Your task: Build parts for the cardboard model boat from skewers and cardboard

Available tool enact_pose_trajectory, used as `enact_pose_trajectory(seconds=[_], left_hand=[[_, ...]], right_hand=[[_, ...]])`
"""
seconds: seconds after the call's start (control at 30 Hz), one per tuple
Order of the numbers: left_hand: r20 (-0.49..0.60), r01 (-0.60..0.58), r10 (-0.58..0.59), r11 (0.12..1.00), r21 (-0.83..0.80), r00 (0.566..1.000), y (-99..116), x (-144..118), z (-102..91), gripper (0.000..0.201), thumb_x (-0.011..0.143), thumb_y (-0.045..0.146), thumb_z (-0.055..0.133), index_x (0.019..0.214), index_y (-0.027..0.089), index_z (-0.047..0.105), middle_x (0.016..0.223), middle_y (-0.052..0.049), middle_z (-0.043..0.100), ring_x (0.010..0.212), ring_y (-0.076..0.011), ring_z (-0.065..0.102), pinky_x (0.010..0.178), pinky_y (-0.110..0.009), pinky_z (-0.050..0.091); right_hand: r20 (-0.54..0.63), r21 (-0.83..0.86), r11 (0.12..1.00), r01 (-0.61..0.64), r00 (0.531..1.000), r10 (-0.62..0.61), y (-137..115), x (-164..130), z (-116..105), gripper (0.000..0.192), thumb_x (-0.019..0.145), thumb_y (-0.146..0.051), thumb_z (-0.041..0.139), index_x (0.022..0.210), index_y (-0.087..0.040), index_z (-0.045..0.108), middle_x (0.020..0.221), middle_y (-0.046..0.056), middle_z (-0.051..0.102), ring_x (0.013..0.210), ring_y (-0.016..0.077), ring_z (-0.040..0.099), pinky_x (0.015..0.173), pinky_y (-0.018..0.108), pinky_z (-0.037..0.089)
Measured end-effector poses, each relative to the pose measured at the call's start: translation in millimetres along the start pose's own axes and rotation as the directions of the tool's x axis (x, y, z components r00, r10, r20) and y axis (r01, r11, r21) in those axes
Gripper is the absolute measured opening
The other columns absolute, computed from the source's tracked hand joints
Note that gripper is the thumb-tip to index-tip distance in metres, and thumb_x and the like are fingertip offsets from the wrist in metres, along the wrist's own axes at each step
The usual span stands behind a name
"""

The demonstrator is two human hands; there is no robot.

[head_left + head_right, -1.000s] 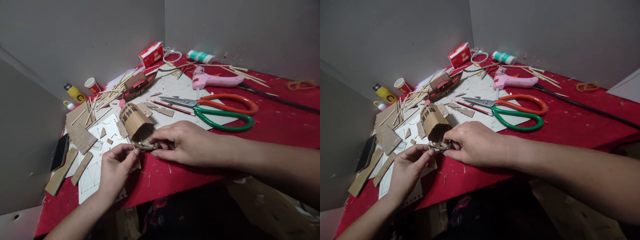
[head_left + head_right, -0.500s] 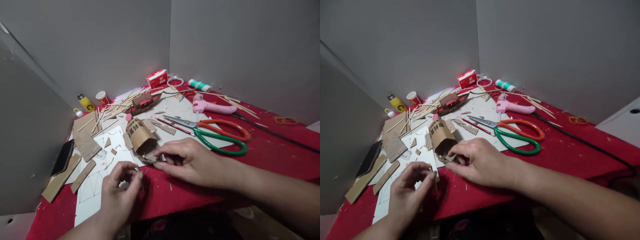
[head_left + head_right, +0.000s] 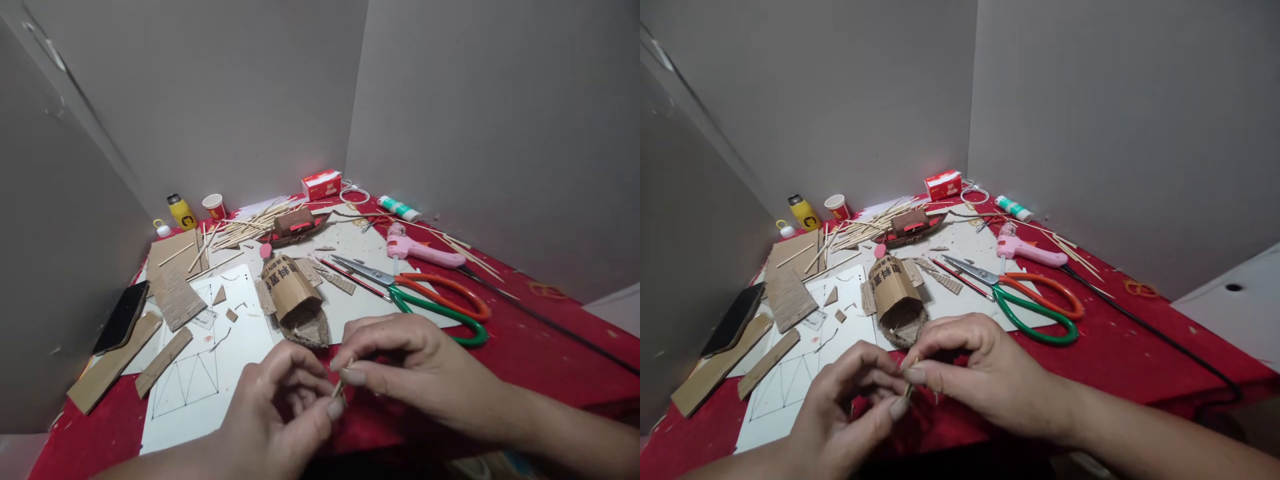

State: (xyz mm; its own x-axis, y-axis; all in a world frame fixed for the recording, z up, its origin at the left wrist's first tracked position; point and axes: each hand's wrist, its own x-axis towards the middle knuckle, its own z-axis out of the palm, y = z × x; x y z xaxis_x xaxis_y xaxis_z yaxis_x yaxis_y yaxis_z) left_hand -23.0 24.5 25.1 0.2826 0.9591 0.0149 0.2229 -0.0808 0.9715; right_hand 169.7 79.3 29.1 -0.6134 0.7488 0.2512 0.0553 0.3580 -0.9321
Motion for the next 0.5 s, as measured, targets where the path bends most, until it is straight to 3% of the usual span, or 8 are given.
enact_pose_trajectory(seconds=[0.03,0.1,0.2,0.37,0.5], left_hand=[[0.065,0.129,-0.121,0.983,-0.132,0.99,0,2,-1.0,0.02,0.08,0.033,0.069,0.084,0.017,0.058,0.072,-0.004,0.066,0.057,-0.01,0.057,0.053,-0.02,0.045],[0.209,0.315,-0.258,0.895,-0.316,0.943,-4,4,-2.7,0.03,0.074,0.039,0.075,0.082,0.015,0.061,0.064,0.0,0.062,0.049,-0.0064,0.052,0.048,-0.018,0.043],[0.331,0.431,-0.308,0.799,-0.418,0.892,-13,4,-5.2,0.035,0.069,0.042,0.08,0.08,0.013,0.063,0.058,0.002,0.061,0.043,-0.0048,0.051,0.045,-0.016,0.043],[0.279,0.451,-0.357,0.765,-0.461,0.891,-19,2,-10.1,0.034,0.066,0.038,0.083,0.072,0.012,0.062,0.06,-0.001,0.067,0.042,-0.0054,0.055,0.045,-0.016,0.046],[0.109,0.445,-0.442,0.792,-0.418,0.89,-20,3,-14.5,0.031,0.069,0.036,0.081,0.071,0.011,0.064,0.059,-0.002,0.068,0.043,-0.0054,0.056,0.046,-0.016,0.045]], right_hand=[[0.003,0.008,1.0,-0.018,1.0,0.017,1,0,0,0.013,0.085,-0.022,0.065,0.08,-0.016,0.076,0.067,0.002,0.068,0.059,0.0102,0.06,0.057,0.019,0.048],[0.022,0.033,0.998,-0.046,0.999,0.045,3,1,2,0.014,0.085,-0.024,0.066,0.08,-0.015,0.076,0.068,0.003,0.069,0.061,0.0106,0.06,0.058,0.02,0.048],[0.048,0.074,0.995,-0.072,0.996,0.069,5,2,8,0.016,0.084,-0.026,0.068,0.08,-0.013,0.076,0.071,0.005,0.072,0.064,0.0118,0.062,0.062,0.021,0.049],[0.063,0.01,0.995,-0.095,0.994,0.094,5,2,8,0.014,0.083,-0.024,0.067,0.087,-0.014,0.076,0.076,0.004,0.075,0.066,0.0119,0.065,0.062,0.02,0.051],[-0.137,-0.202,0.977,-0.068,0.99,0.041,11,-1,-2,0.011,0.084,-0.022,0.065,0.087,-0.017,0.074,0.076,0.002,0.074,0.066,0.0113,0.065,0.063,0.02,0.052]])
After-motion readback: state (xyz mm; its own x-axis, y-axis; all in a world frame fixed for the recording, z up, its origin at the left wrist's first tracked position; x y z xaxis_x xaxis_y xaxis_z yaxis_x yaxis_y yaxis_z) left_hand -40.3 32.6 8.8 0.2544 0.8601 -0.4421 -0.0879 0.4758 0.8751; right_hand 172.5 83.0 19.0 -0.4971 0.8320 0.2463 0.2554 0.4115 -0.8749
